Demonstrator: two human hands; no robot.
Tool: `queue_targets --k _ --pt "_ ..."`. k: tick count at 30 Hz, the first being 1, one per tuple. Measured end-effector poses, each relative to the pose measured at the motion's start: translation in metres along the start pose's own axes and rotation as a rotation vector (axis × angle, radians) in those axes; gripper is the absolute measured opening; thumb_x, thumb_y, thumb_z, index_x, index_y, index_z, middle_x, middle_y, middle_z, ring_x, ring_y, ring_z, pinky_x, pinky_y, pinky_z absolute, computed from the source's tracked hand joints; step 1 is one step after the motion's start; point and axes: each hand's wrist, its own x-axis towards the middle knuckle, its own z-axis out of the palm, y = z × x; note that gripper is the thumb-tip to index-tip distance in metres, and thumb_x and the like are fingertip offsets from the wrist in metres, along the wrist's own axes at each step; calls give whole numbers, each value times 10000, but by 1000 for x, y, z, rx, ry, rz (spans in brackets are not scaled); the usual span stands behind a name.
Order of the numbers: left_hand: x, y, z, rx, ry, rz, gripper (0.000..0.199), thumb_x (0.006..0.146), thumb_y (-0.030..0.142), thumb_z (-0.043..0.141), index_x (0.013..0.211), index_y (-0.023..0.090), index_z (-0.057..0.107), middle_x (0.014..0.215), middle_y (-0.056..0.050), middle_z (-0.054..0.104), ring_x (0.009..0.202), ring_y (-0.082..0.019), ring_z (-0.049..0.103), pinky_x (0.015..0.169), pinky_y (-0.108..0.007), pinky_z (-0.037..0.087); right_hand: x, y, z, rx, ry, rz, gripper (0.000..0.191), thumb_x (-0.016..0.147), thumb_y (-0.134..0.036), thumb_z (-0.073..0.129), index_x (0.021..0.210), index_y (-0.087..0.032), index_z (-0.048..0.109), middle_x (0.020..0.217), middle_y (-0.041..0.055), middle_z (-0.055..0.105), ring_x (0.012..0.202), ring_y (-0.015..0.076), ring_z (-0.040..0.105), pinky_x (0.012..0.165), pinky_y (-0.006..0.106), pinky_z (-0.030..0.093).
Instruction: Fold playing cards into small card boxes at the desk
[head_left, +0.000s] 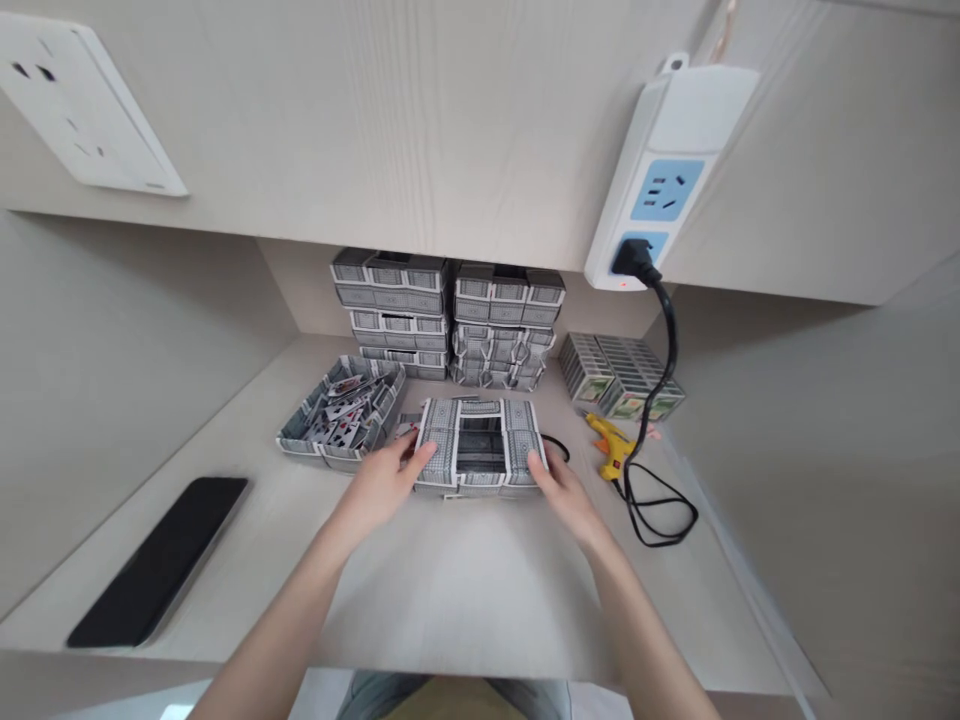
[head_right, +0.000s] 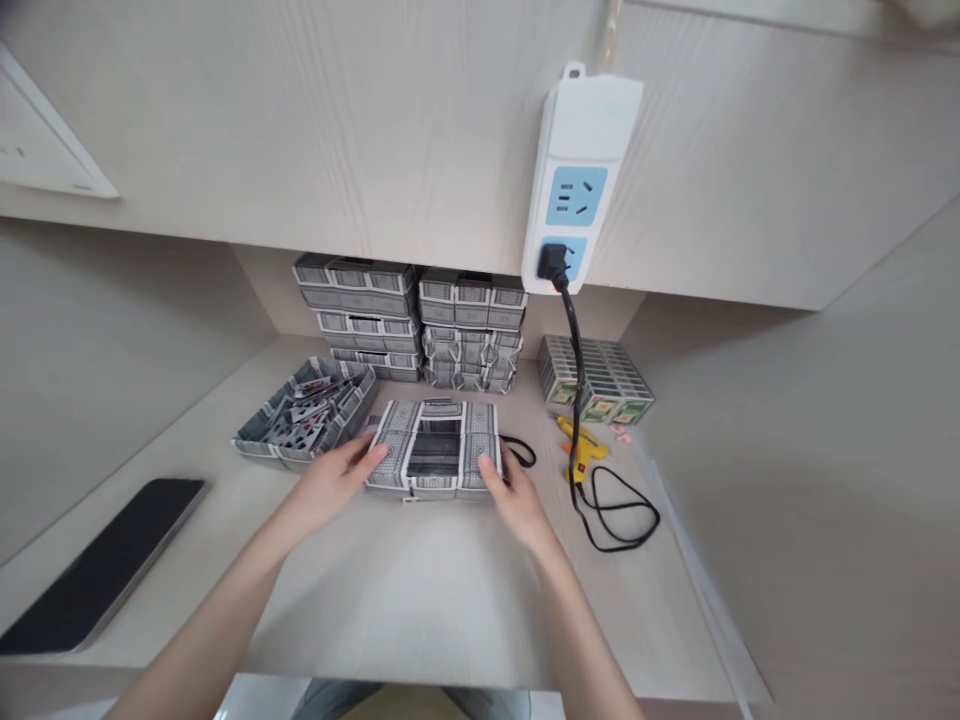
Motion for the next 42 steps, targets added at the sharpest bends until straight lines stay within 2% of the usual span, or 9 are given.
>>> queue_targets --k 5,8,13,19,24,30,37,40,42 --pt "-12 6 5 47 -59 -16 544 791 522 398 1188 171 520 1110 -87 617 1003 -244 579 863 -323 422 4 -9 -2 262 54 294 434 769 -515 483 1089 -245 596 1138 47 603 1051 261 545 787 358 484" --pt "-13 9 5 -9 -69 7 549 783 517 421 1210 180 498 1084 -69 632 919 -219 618 834 -308 453 5 -10 -1 375 76 294 433 695 -426 620 1095 -263 587 1133 27 607 1043 248 549 796 332 474" --pt "-12 12 6 -154 -71 44 534 781 483 456 1219 180 488 1165 -59 586 983 -205 592 856 -288 455 4 -16 -3 517 144 325 498 638 -368 682 1109 -250 571 1070 27 639 970 230 587 769 315 474" --pt "-9 19 10 -292 -42 63 551 769 454 492 1249 186 453 1246 -57 521 1109 -206 512 970 -337 372 4 -33 -9 669 74 420 557 659 -354 659 1187 -300 490 1026 13 652 828 211 631 651 330 507" --pt "-6 26 15 -488 30 59 487 760 407 527 1176 153 521 1223 -76 540 1125 -197 495 979 -327 364 9 -33 -9 784 203 364 506 650 -292 661 1137 -307 524 1024 -8 648 817 197 624 649 329 508" --pt "-4 8 20 -630 132 28 362 738 429 545 895 114 630 955 -103 666 887 -197 613 798 -317 489 22 -29 -19 864 345 275 320 667 -297 636 986 -280 606 884 -34 682 775 172 625 664 329 504" --pt "4 -30 37 -463 131 -10 324 731 426 523 814 129 620 795 -69 682 670 -167 627 702 -296 490 55 -58 -16 915 538 -72 299 684 -292 591 981 -259 613 946 -34 657 912 153 587 732 298 489" --pt "4 -46 46 -308 78 -8 286 755 391 480 816 148 618 802 -58 681 637 -164 624 666 -293 485 78 -77 -12 889 543 -197 318 690 -322 569 996 -244 604 1003 -16 633 955 162 570 742 300 480" --pt "3 -53 50 -203 62 46 266 768 363 458 829 163 621 826 -50 680 684 -167 624 677 -287 476 97 -90 -13 862 530 -201 328 682 -349 565 988 -234 601 1000 -5 627 949 176 570 717 310 485"
